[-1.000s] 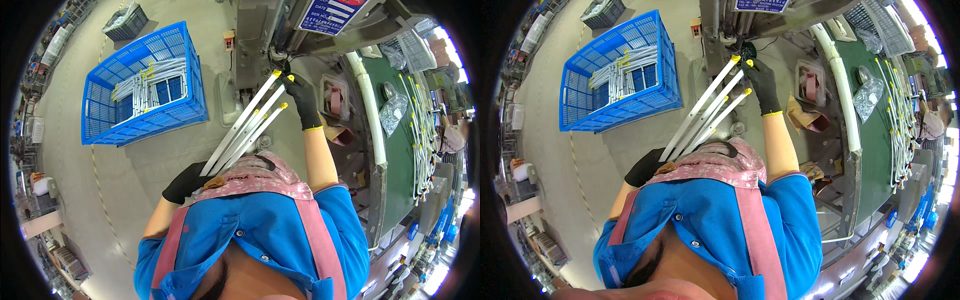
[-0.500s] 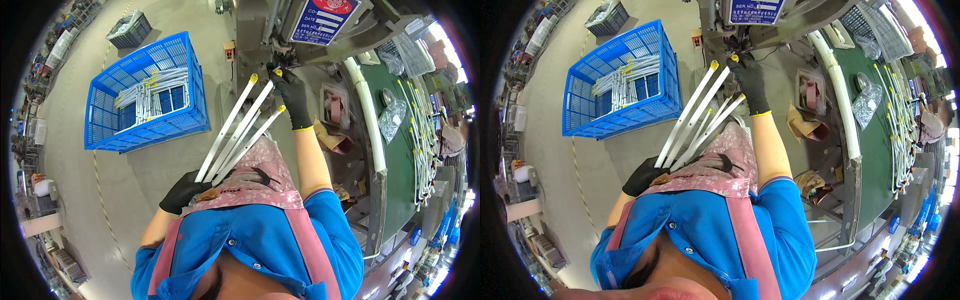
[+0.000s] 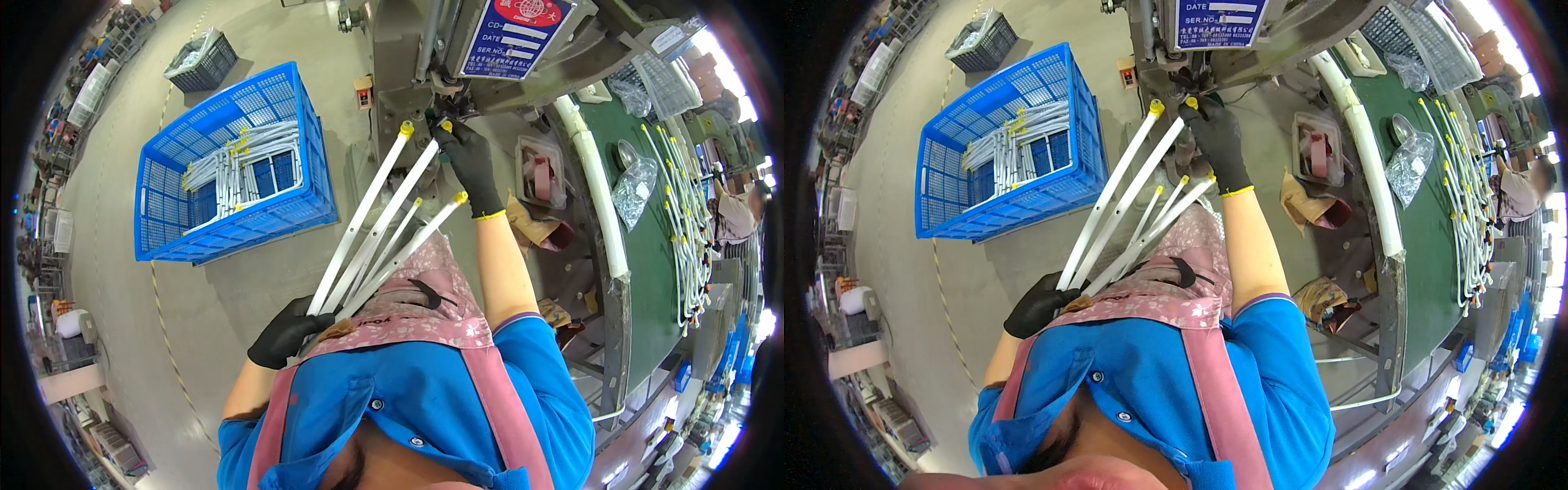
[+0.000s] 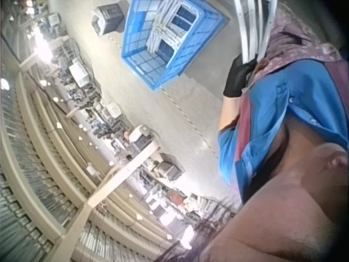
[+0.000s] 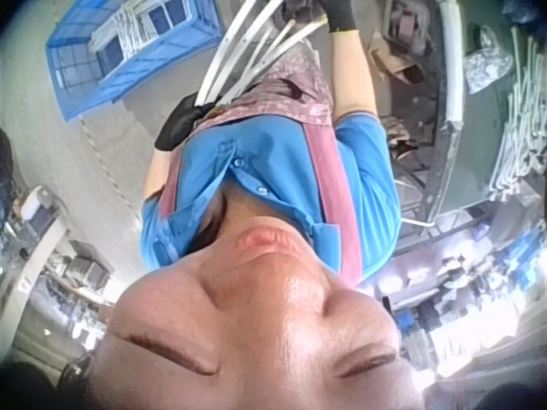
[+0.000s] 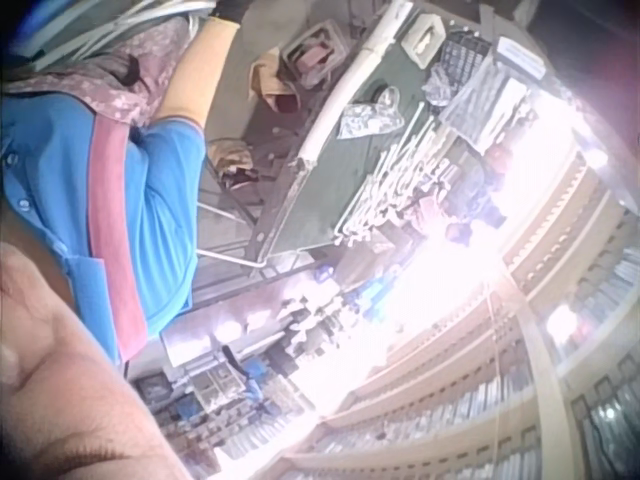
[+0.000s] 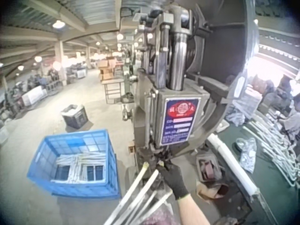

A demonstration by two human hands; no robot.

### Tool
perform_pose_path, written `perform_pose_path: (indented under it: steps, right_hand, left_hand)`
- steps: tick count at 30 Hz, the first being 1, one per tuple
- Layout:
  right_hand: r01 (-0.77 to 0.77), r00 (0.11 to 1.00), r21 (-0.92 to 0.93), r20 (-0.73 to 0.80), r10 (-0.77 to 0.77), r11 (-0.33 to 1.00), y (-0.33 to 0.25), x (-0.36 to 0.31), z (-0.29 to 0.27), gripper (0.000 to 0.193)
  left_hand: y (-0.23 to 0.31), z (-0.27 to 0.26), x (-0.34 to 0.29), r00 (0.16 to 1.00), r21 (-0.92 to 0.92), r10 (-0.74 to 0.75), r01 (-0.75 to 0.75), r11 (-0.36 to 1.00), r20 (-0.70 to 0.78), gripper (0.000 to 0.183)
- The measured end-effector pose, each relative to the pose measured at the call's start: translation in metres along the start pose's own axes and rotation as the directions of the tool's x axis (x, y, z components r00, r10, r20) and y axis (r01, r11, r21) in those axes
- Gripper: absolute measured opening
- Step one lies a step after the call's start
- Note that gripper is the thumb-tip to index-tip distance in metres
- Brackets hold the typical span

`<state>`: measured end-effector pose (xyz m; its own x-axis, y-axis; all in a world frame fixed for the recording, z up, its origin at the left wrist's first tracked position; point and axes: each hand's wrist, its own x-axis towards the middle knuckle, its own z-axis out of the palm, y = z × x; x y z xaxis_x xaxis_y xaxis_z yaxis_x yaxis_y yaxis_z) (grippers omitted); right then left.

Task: The person repeatedly picks up white metal frame components with yellow tips from a blue crate, inserts them into a machine to attach end caps, and returns the finished pieces to the crate. The process is repeated multiple times in a factory setting.

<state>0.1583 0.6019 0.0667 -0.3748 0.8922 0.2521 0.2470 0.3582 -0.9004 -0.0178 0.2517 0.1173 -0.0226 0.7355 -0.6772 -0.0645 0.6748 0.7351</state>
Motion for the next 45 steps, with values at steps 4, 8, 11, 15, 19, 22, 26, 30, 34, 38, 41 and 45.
perform_pose_path:
  steps: [4,8,11,15,19,22,26,30,34,38,41,45]
  right_hand:
    - [-0.052,0.998,-0.086,0.043,0.056,0.995,0.010,-0.009,0.004,0.036]
    - [-0.093,0.993,-0.174,0.056,0.104,0.980,0.018,-0.013,0.007,0.032]
    - [-0.085,0.991,-0.201,0.084,0.104,0.976,0.021,-0.015,0.003,0.034]
    - [-0.179,0.942,-0.113,0.268,0.204,0.977,0.029,-0.029,-0.011,0.048]
    - [-0.283,0.904,-0.095,0.306,0.299,0.954,0.049,-0.061,-0.018,0.057]
    - [-0.416,0.861,0.090,0.360,0.360,0.905,0.067,-0.069,-0.023,0.054]
    - [-0.357,0.900,0.168,0.326,0.290,0.919,0.083,-0.071,-0.030,0.044]
    - [-0.374,0.916,0.327,0.273,0.292,0.868,0.085,-0.074,-0.027,0.036]
    - [-0.309,0.949,0.326,0.172,0.266,0.893,0.077,-0.071,-0.020,0.033]
    - [-0.191,0.978,0.080,0.100,0.183,0.978,0.060,-0.054,-0.022,0.030]
    - [-0.063,0.998,0.071,0.020,0.062,0.995,0.040,-0.039,-0.027,0.028]
    - [0.074,0.997,0.148,-0.040,-0.069,0.986,0.010,-0.021,-0.021,0.029]
  left_hand:
    - [-0.005,0.002,0.006,1.000,-0.077,0.006,-0.006,0.997,0.004,0.036]
    - [-0.011,0.003,0.013,0.997,-0.112,0.080,-0.081,0.990,-0.019,0.039]
    - [-0.016,-0.003,0.015,0.999,-0.118,0.034,-0.035,0.992,-0.013,0.042]
    - [-0.021,-0.007,0.017,0.995,-0.132,0.096,-0.098,0.986,-0.023,0.041]
    - [-0.025,-0.012,0.025,0.988,-0.118,0.150,-0.145,0.982,0.037,0.039]
    - [-0.028,-0.016,0.029,0.995,-0.089,0.083,-0.078,0.993,0.061,0.040]
    - [-0.032,-0.016,0.030,0.986,-0.053,0.143,-0.138,0.989,0.089,0.037]
    - [-0.031,-0.010,0.029,0.987,0.034,0.128,-0.131,0.991,0.098,0.032]
    - [-0.026,-0.007,0.025,0.978,-0.024,0.198,-0.197,0.980,0.058,0.032]
    - [-0.019,-0.011,0.022,0.993,-0.083,0.090,-0.083,0.993,0.082,0.043]
    - [-0.016,-0.013,0.015,0.982,-0.057,0.188,-0.187,0.981,0.015,0.043]
    - [-0.020,-0.016,0.007,0.990,-0.015,0.138,-0.139,0.990,-0.040,0.044]
